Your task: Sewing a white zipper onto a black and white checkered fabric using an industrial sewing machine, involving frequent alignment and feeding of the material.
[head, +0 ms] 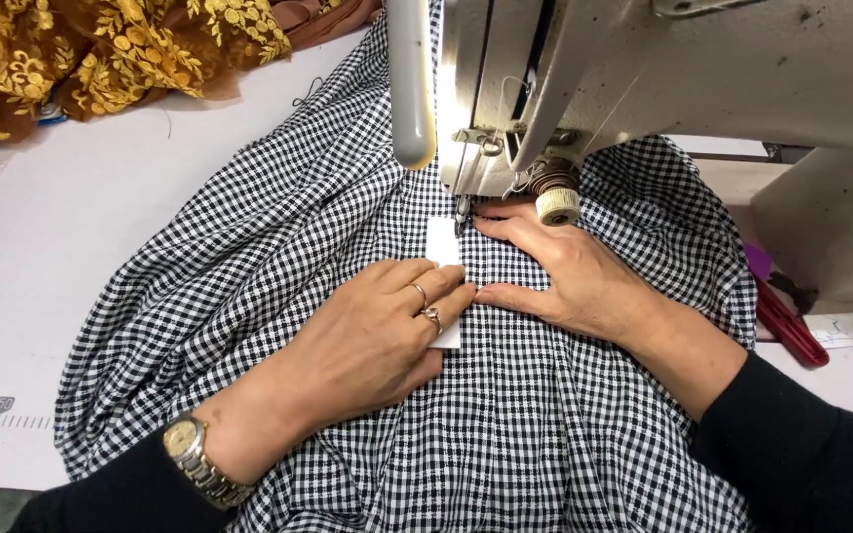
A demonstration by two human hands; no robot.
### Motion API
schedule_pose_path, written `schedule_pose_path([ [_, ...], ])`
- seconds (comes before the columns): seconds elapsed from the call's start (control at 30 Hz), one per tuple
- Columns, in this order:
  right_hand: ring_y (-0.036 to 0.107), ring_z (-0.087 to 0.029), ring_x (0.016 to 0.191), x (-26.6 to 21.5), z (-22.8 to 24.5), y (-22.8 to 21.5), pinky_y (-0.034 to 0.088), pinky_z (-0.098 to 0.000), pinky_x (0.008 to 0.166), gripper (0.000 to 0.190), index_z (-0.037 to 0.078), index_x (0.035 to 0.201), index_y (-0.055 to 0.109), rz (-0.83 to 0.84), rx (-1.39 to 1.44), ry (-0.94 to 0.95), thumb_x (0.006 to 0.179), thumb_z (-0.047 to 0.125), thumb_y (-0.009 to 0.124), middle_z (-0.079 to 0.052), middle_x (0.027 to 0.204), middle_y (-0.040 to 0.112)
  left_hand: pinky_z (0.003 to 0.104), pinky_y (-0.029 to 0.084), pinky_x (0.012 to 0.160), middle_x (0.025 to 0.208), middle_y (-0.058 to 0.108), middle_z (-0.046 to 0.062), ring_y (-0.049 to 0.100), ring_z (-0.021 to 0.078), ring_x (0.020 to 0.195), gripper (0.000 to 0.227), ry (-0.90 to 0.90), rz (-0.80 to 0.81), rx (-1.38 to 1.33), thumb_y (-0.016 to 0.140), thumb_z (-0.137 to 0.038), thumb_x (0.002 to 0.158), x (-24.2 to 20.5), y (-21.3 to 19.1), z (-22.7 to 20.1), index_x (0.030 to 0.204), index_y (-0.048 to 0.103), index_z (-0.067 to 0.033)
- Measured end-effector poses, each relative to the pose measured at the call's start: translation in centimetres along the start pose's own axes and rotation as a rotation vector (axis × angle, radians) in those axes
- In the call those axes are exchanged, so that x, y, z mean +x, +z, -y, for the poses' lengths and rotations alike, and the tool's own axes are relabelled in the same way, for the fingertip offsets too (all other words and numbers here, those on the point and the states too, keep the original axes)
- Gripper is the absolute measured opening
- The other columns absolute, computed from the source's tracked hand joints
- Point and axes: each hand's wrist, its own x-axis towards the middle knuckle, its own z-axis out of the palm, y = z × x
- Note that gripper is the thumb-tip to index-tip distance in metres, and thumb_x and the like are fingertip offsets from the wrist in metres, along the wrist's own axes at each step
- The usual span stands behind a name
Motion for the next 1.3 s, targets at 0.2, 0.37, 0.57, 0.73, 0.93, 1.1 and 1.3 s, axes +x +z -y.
schedule_pose_path([
  [0.2, 0.038, -0.011, 0.036, 0.1, 3.0, -3.1, 0.055, -0.0325, 0.077, 0.057, 0.022, 0.146, 0.042, 0.248, -0.055, 0.344, 0.091, 0.039, 0.047, -0.003, 0.070, 0.069, 0.040, 0.046, 0.091, 0.128, 0.059, 0.014, 0.054, 0.0288, 0.111, 0.053, 0.011, -0.066, -0.056, 0.067, -0.026, 0.080, -0.4, 0.7, 0.3, 0.126, 0.057, -0.0032],
  [0.37, 0.045, -0.029, 0.129, -2.8, 6.8, -3.0, 0.033, -0.0433, 0.108, 0.047, 0.006, 0.138, 0.046, 0.070, -0.080, 0.215, 0.092, 0.014, 0.044, -0.016, 0.145, 0.044, 0.041, 0.045, 0.093, 0.128, 0.059, 0.013, 0.054, 0.0281, 0.113, 0.051, 0.010, -0.059, -0.082, 0.064, -0.026, 0.082, -0.6, 0.6, 0.4, 0.128, 0.056, -0.0038],
  [0.57, 0.043, -0.031, 0.133, -4.7, 5.4, 0.3, 0.031, -0.0414, 0.112, 0.050, -0.002, 0.138, 0.041, -0.096, 0.026, 0.012, 0.089, 0.003, 0.047, -0.021, 0.142, 0.045, 0.043, 0.043, 0.098, 0.132, 0.057, 0.015, 0.053, 0.0289, 0.118, 0.054, 0.039, -0.036, -0.117, 0.063, -0.024, 0.083, -0.8, 0.5, 0.8, 0.133, 0.053, -0.0036],
  [0.73, 0.044, -0.032, 0.132, -4.7, 4.4, 0.7, 0.033, -0.0414, 0.113, 0.048, -0.003, 0.136, 0.042, -0.131, 0.053, -0.055, 0.088, 0.000, 0.048, -0.022, 0.140, 0.046, 0.044, 0.043, 0.098, 0.134, 0.055, 0.015, 0.052, 0.0297, 0.119, 0.054, 0.065, -0.045, -0.177, 0.062, -0.020, 0.083, -0.8, 0.3, 1.2, 0.133, 0.051, -0.0036],
  [0.93, 0.045, -0.032, 0.132, -4.8, 4.1, 0.6, 0.033, -0.0414, 0.112, 0.047, -0.004, 0.135, 0.044, -0.140, 0.058, -0.058, 0.088, 0.000, 0.048, -0.022, 0.139, 0.047, 0.044, 0.044, 0.096, 0.134, 0.054, 0.017, 0.053, 0.0311, 0.118, 0.054, 0.080, -0.018, -0.203, 0.060, -0.017, 0.083, -0.6, 0.0, 1.3, 0.134, 0.050, -0.0036],
  [1.1, 0.047, -0.032, 0.130, -4.7, 4.0, 0.5, 0.036, -0.0423, 0.111, 0.046, -0.003, 0.135, 0.044, -0.148, 0.067, -0.069, 0.090, 0.000, 0.048, -0.021, 0.138, 0.047, 0.045, 0.043, 0.097, 0.135, 0.054, 0.016, 0.051, 0.0306, 0.120, 0.053, 0.069, -0.007, -0.193, 0.060, -0.018, 0.083, -0.5, 0.1, 1.3, 0.134, 0.051, -0.0052],
  [1.3, 0.056, -0.032, 0.119, -2.7, 3.5, 0.5, 0.050, -0.0399, 0.097, 0.041, -0.004, 0.122, 0.055, -0.157, -0.023, -0.176, 0.090, 0.020, 0.062, -0.019, 0.127, 0.054, 0.045, 0.044, 0.093, 0.132, 0.055, 0.015, 0.052, 0.0309, 0.117, 0.051, 0.055, -0.027, -0.205, 0.060, -0.019, 0.083, -0.6, 0.2, 1.2, 0.132, 0.053, -0.0060],
])
